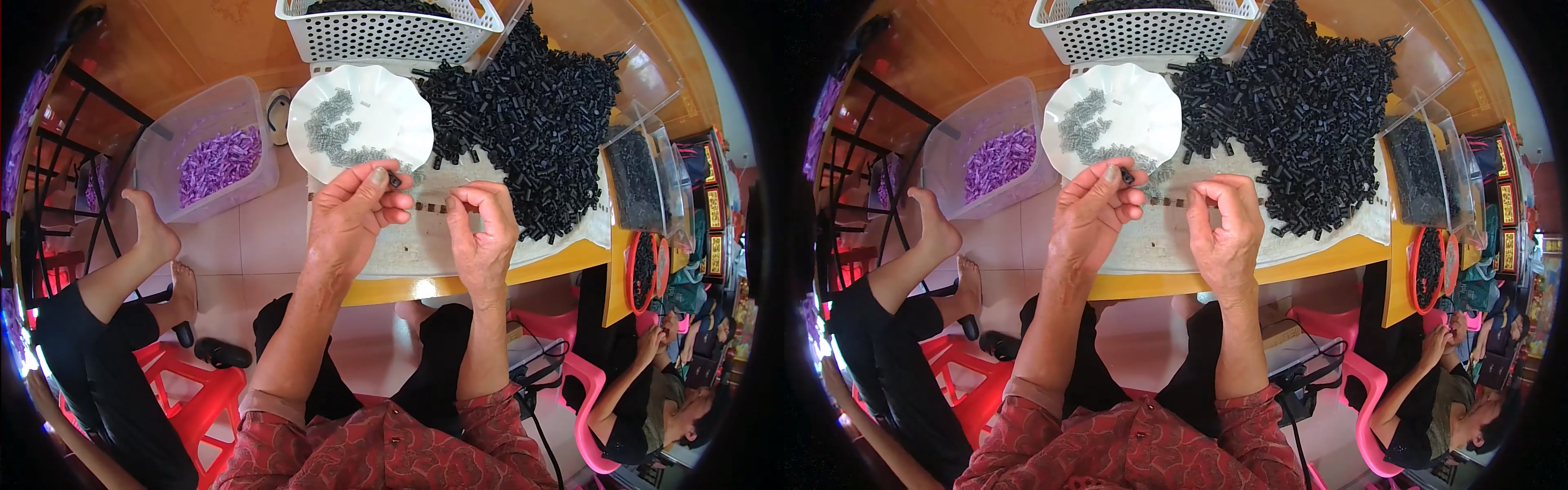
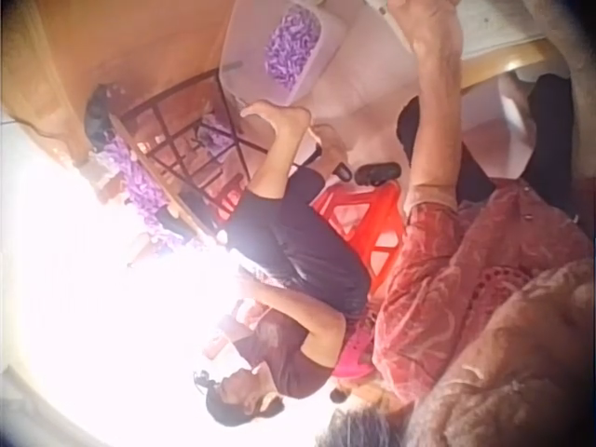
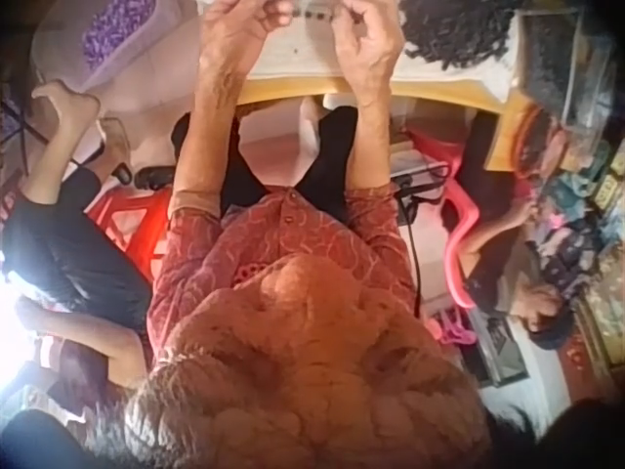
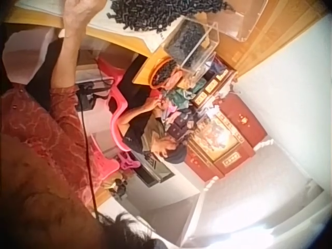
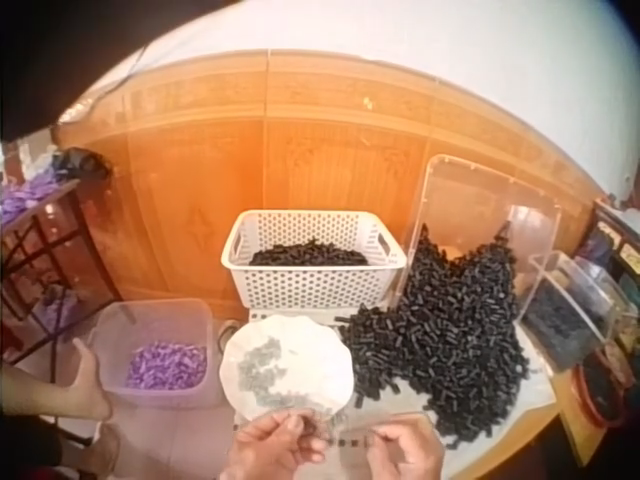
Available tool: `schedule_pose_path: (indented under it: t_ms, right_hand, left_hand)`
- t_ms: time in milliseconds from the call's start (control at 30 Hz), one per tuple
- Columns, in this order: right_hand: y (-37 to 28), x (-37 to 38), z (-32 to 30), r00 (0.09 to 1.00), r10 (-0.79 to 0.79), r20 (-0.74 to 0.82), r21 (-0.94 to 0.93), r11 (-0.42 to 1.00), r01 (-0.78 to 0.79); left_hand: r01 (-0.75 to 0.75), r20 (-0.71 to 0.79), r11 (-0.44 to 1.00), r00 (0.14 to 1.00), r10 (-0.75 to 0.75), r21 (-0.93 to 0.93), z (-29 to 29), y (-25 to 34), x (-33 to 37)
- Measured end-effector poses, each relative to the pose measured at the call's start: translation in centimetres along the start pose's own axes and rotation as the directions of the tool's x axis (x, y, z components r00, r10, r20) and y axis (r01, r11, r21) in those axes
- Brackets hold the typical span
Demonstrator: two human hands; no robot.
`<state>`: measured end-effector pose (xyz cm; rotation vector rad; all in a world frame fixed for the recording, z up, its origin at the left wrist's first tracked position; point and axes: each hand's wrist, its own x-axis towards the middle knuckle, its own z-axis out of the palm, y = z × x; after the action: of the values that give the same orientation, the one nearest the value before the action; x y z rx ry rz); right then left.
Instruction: Assembling small black plastic components by inserting metal rings.
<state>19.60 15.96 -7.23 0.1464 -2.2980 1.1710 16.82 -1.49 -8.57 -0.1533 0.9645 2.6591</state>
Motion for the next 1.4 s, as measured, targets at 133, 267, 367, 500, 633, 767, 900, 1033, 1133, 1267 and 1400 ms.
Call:
schedule_pose_path:
  t_ms: [133,267,367,500,633,767,900,1033,1133,1267,1400]
  right_hand:
    - [0.6,-0.2,-0.3,0.995,0.024,0.1,-0.028,0.999,-0.021]
    - [0.7,-0.6,0.2,0.986,0.058,0.158,-0.108,0.993,-0.041]
    - [0.7,-0.9,0.8,0.982,0.093,0.163,-0.167,0.984,-0.066]
    - [0.6,-1.1,1.4,0.98,0.103,0.172,-0.197,0.978,-0.068]
    - [0.7,-1.0,1.5,0.981,0.102,0.166,-0.228,0.972,-0.062]
    - [0.4,-0.9,1.1,0.981,0.139,0.137,-0.108,0.986,-0.125]
    - [-0.9,-0.2,0.4,0.996,0.052,0.077,0.093,0.994,-0.059]
    - [-1.7,0.0,0.1,0.994,-0.046,0.098,0.112,0.993,0.035]
    - [-1.9,0.0,0.2,0.992,-0.047,0.113,0.12,0.992,0.033]
    - [-1.8,0.0,0.1,0.99,-0.034,0.135,0.144,0.99,0.014]
    - [-1.7,0.0,0.0,0.99,-0.038,0.139,0.145,0.989,0.017]
  left_hand:
    - [-0.026,-0.079,0.998,0.996,0.03,0.051,0.2,0.7,0.0]
    - [-0.045,-0.096,0.998,0.994,0.049,0.041,0.1,0.7,0.1]
    - [-0.057,-0.085,0.998,0.995,0.058,0.019,0.0,0.6,0.1]
    - [-0.049,-0.06,0.999,0.997,0.048,-0.008,0.0,0.3,0.1]
    - [-0.039,-0.025,0.999,0.999,0.039,-0.017,0.1,-0.3,0.0]
    - [0.025,0.043,0.999,0.999,-0.023,-0.046,0.2,-0.3,-0.3]
    - [0.078,0.045,0.995,0.996,-0.075,-0.058,-0.1,-0.6,-0.2]
    - [0.093,0.04,0.992,0.995,-0.09,-0.086,0.0,-0.9,-0.1]
    - [0.107,0.039,0.991,0.994,-0.104,-0.08,0.1,-1.1,-0.1]
    - [0.107,0.06,0.992,0.993,-0.103,-0.071,0.1,-1.6,-0.1]
    - [0.091,0.068,0.995,0.994,-0.087,-0.048,0.2,-1.7,-0.2]
